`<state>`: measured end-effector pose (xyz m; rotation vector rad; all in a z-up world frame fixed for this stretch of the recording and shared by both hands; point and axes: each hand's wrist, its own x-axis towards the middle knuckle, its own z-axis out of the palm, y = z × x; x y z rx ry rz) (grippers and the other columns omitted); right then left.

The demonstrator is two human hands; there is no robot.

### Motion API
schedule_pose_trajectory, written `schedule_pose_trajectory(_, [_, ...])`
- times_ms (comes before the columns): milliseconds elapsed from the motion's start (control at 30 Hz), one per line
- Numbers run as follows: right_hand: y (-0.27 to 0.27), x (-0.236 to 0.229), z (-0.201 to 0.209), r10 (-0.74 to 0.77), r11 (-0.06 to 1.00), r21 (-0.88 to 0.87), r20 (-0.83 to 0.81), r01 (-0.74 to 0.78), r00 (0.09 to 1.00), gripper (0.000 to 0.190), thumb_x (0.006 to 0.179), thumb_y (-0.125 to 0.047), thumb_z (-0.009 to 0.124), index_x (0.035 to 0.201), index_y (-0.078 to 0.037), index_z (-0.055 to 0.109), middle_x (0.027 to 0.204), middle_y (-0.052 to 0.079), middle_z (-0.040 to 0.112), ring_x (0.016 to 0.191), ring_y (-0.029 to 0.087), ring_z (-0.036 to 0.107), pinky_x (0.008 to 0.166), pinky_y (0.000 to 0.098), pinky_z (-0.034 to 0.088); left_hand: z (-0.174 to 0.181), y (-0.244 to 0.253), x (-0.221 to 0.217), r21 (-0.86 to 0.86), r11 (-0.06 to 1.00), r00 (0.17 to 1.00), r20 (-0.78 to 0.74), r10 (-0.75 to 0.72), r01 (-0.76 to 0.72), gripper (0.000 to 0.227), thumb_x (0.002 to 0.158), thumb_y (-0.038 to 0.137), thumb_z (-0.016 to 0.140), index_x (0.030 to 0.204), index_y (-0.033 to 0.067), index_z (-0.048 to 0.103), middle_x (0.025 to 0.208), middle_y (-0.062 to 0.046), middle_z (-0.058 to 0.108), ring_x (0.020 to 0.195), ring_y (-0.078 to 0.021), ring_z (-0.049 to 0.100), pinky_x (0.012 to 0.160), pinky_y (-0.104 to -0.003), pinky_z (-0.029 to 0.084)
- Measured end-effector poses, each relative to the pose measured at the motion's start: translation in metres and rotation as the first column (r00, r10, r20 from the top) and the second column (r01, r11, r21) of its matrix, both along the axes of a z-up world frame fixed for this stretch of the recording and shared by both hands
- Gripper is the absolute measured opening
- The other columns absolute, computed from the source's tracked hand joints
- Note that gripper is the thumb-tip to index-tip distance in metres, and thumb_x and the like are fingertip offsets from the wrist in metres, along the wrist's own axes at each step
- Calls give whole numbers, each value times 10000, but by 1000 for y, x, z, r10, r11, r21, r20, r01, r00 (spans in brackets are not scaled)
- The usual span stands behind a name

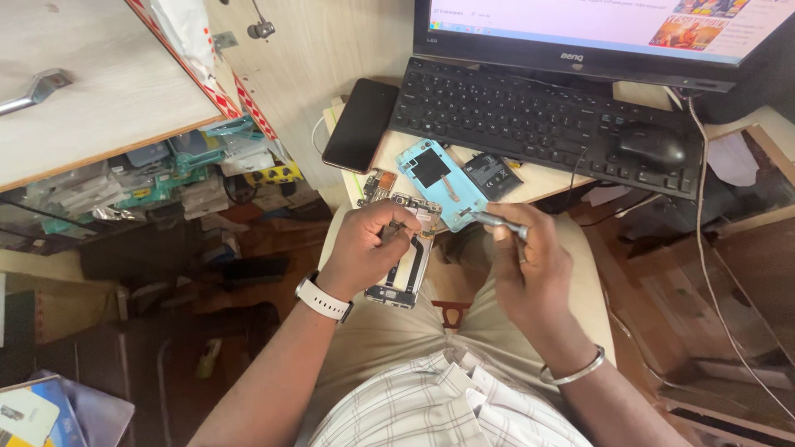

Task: The person holds a disassembled smartphone chassis and uses a screwdriver to tighten screws on the internal components. They manipulate the device in their lap, adjusting the position of the motherboard and other parts while working.

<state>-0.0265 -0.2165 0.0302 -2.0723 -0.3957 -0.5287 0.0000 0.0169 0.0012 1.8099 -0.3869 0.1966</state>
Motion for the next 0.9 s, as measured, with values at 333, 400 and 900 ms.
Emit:
schedule_pose_trajectory(333, [-38,11,-89,528,435,765,-645,476,553,252,945,-219,640,1173,-121,600,763,36,618,653,146,592,571,294,506,3,-6,-5,89,996,993,121,-3,-8,123,865,13,674,968,72,706,921,-58,722,742,-149,669,666,-279,528])
schedule_pose_trajectory(400, [-42,13,-113,566,487,679,-724,548,395,240,934,-267,667,1124,-124,638,751,13,601,630,125,557,542,276,459,2,-11,-9,123,992,966,259,0,-33,132,870,18,682,988,77,698,899,-78,691,778,-196,681,696,-303,544])
schedule_pose_trajectory(900, [-40,14,-123,720,691,709,-660,-140,216,353,787,-311,886,932,-37,717,697,-26,646,499,49,459,435,221,333,19,-50,-55,-14,1000,999,42,25,-24,250,940,54,660,1188,31,686,1084,-153,707,896,-212,737,669,-280,603])
